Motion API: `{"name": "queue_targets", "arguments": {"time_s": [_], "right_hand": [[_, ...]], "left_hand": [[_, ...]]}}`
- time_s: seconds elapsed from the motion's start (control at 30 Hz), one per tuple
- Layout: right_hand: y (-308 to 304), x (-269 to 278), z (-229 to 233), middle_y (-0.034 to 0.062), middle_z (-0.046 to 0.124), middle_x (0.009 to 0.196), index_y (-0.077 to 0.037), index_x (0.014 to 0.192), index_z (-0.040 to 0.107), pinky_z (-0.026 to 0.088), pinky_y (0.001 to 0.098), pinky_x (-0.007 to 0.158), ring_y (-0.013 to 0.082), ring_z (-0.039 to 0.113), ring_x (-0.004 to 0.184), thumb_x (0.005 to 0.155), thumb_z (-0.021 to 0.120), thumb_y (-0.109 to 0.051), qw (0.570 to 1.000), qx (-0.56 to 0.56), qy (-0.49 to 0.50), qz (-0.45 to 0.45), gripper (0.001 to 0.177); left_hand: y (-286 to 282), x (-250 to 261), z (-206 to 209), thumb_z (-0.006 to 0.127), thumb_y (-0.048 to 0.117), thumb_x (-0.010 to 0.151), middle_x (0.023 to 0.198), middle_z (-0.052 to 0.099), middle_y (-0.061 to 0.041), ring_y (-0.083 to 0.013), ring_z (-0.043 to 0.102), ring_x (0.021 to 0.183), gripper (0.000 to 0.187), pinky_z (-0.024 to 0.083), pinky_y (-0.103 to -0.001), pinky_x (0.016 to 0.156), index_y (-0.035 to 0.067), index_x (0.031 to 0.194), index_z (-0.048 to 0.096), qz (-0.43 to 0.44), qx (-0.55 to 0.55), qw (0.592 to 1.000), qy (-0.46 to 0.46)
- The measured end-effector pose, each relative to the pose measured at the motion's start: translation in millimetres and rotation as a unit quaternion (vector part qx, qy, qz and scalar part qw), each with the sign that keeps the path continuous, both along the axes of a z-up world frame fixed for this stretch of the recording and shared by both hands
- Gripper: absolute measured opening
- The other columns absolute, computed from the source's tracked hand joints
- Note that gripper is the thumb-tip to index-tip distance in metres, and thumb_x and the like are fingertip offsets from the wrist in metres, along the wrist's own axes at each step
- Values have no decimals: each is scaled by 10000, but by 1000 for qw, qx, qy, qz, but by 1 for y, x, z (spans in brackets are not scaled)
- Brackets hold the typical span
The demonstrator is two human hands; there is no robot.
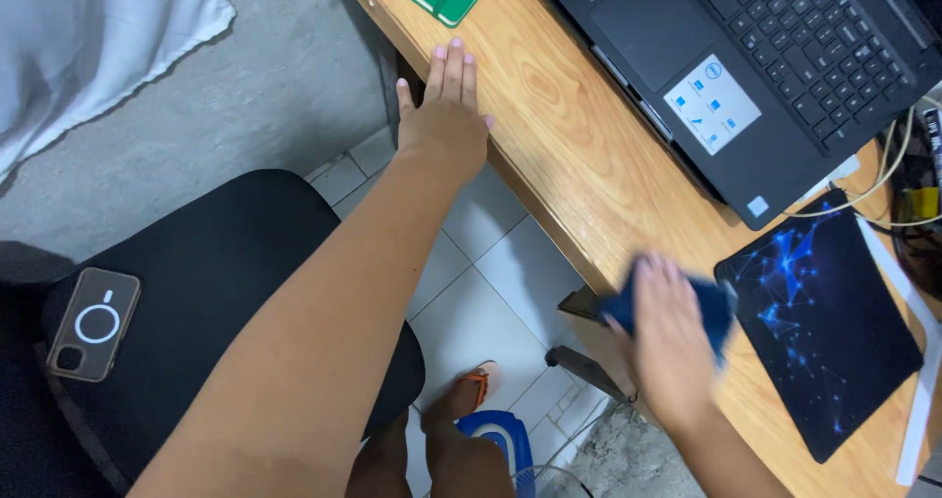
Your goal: Cleaning a desk surface, laptop, and mousepad using a blue cloth.
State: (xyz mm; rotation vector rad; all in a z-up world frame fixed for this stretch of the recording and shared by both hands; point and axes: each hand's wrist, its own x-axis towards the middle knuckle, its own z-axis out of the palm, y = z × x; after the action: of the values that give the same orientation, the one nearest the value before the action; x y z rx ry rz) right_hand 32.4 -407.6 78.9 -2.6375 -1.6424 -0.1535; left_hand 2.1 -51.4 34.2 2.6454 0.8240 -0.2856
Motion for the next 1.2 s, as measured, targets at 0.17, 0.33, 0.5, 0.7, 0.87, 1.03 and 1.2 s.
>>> {"name": "queue_targets", "arguments": {"time_s": [0.17, 0.33, 0.5, 0.7, 0.87, 1.03, 1.2], "right_hand": [[115, 2, -8, 278, 401, 1580, 86, 1519, 320, 302, 482, 1211, 392, 383, 1484, 819, 799, -256, 1000, 16, -19, -10, 915], [80, 0, 5, 260, 398, 1588, 69, 1531, 325, 305, 476, 1216, 379, 384, 1484, 843, 786, -232, 1000, 16, -6, 25, 881], [-69, -3, 15, 194, 396, 1604, 13, 1510, 357, 321, 485, 1233, 326, 380, 1507, 809, 642, 3, 998, -66, 16, -15, 757], [-323, 13, -42, 216, 379, 1640, 40, 1554, 329, 312, 526, 1254, 335, 382, 1531, 815, 570, 4, 985, -126, -13, -114, 779], [-240, 9, -40, 294, 450, 1535, 88, 1477, 381, 314, 539, 1196, 406, 412, 1460, 696, 683, -187, 994, -63, -47, -70, 881], [-58, -2, 0, 257, 520, 1482, 101, 1416, 468, 359, 518, 1190, 416, 463, 1434, 795, 612, 65, 997, -14, -74, 1, 638], [30, -10, -8, 268, 374, 1599, 58, 1538, 345, 255, 492, 1209, 392, 351, 1471, 816, 613, -39, 996, 11, 33, -79, 776]], "left_hand": [[-1, 0, 15, 294, 418, 1084, 1711, -161, -32, -202, -98, 1574, 718, 90, -675, 1213, 94, 1637, -28, 10, -1, 999, 36], [1, 0, 13, 250, 442, 1083, 1705, -152, -7, -165, -111, 1565, 698, 35, -737, 1185, 127, 1636, -36, 11, 12, 998, 58], [0, -2, 21, 251, 446, 1082, 1716, -146, 11, -172, -103, 1571, 705, 35, -770, 1165, 115, 1639, -28, 2, 10, 998, 68], [-1, -3, 20, 250, 440, 1076, 1709, -157, 17, -176, -113, 1569, 707, 47, -749, 1178, 128, 1639, -43, 9, -2, 998, 63], [4, 6, -6, 251, 428, 1077, 1702, -168, -36, -229, -123, 1569, 701, 55, -724, 1178, 108, 1631, -37, 2, 14, 999, 41], [3, 7, 10, 255, 427, 1074, 1723, -141, -31, -227, -90, 1590, 708, 75, -722, 1201, 113, 1644, -22, -22, 36, 997, 69], [-1, 5, 39, 150, 431, 1052, 1700, -203, 10, -195, -127, 1570, 676, 73, -763, 1170, 144, 1622, -75, -17, 17, 990, 141]]}}
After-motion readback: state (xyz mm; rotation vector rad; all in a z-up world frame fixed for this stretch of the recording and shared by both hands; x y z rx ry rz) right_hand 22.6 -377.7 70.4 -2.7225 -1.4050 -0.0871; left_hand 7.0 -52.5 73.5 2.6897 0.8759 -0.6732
